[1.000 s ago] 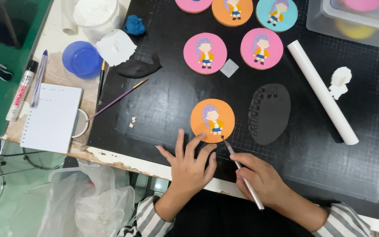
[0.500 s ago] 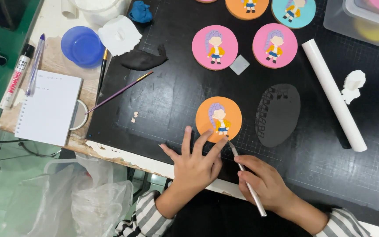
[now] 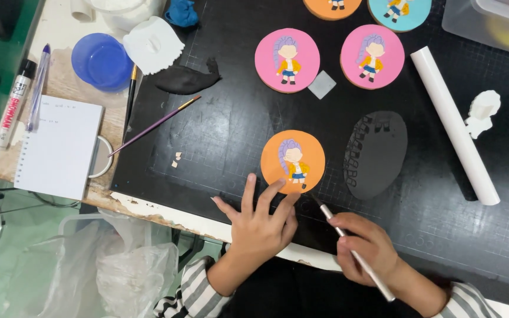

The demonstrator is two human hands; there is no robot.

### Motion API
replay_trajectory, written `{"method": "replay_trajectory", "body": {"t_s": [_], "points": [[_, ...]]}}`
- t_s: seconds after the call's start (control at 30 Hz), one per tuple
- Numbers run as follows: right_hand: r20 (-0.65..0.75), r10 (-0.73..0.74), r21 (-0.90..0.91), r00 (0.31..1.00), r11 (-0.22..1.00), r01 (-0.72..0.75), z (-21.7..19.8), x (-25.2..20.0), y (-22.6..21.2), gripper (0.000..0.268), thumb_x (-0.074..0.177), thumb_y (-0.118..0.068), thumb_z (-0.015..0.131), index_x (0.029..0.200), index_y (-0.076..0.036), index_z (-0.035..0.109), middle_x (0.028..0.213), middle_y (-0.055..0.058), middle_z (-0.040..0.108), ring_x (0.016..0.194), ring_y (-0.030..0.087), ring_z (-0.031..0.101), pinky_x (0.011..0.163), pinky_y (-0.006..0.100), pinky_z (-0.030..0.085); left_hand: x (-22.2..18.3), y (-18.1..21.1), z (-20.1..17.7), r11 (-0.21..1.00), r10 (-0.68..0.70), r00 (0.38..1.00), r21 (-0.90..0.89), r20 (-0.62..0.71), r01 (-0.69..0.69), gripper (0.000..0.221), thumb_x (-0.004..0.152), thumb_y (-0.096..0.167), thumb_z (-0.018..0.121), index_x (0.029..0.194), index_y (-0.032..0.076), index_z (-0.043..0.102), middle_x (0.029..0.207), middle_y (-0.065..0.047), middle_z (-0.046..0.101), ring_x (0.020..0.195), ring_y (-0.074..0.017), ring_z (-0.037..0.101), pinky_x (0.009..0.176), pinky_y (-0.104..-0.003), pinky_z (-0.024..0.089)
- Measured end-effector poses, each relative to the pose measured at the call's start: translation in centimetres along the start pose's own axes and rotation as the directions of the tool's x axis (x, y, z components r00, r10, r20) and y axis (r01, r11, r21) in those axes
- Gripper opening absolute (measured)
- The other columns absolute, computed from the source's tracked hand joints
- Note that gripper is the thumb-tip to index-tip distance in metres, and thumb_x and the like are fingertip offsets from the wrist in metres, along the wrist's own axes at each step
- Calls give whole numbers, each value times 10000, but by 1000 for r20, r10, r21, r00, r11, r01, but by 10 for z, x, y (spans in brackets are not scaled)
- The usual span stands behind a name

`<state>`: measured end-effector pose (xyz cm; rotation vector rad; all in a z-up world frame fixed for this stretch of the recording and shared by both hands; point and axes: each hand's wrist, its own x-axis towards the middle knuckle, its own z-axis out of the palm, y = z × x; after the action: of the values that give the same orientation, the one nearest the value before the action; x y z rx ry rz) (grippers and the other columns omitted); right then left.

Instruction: Detailing small circular clay figures featuring cartoon characters using a fine-tipped tool.

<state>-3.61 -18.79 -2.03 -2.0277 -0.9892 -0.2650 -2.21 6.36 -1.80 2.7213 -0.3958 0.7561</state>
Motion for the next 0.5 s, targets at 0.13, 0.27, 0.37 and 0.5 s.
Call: {"method": "replay_trajectory", "body": {"t_s": [0.13, 0.27, 0.37, 0.5], "points": [[-87, 111, -14, 990, 994, -113, 0, 8, -4, 231, 960, -47, 570, 1175, -80, 492, 1220, 295, 639, 998, 325, 746, 822, 340, 633, 2, 0, -1, 1000, 4, 1000, 13, 13, -4, 280, 901, 321, 627, 1157, 346, 738, 1348, 62, 615, 1395, -383, 462, 1015, -835, 96], [-6, 84, 22, 996, 996, -84, 2, 6, -1, 219, 952, -44, 548, 1152, -81, 465, 1218, 262, 616, 1083, 374, 724, 887, 432, 655, 1, 0, 0, 999, 3, 1000, 37, 25, -4, 343, 890, 344, 638, 1221, 363, 729, 1365, 72, 602, 1410, -364, 438, 1016, -839, 87], [12, 80, 61, 997, 995, -80, 3, 6, 1, 245, 941, -21, 553, 1164, -77, 469, 1243, 254, 608, 1105, 383, 717, 928, 463, 656, 0, 0, 0, 999, 1, 1000, 33, 30, -2, 363, 892, 346, 637, 1243, 364, 728, 1372, 74, 604, 1423, -365, 420, 1031, -830, 52], [23, 49, 75, 999, 996, -51, 6, 5, 3, 303, 931, 2, 554, 1207, -77, 458, 1273, 264, 590, 1111, 398, 710, 967, 507, 647, 1, 0, 0, 999, 1, 1000, 40, 24, -2, 347, 901, 350, 635, 1232, 369, 737, 1362, 87, 625, 1432, -362, 407, 1054, -815, 7]]}}
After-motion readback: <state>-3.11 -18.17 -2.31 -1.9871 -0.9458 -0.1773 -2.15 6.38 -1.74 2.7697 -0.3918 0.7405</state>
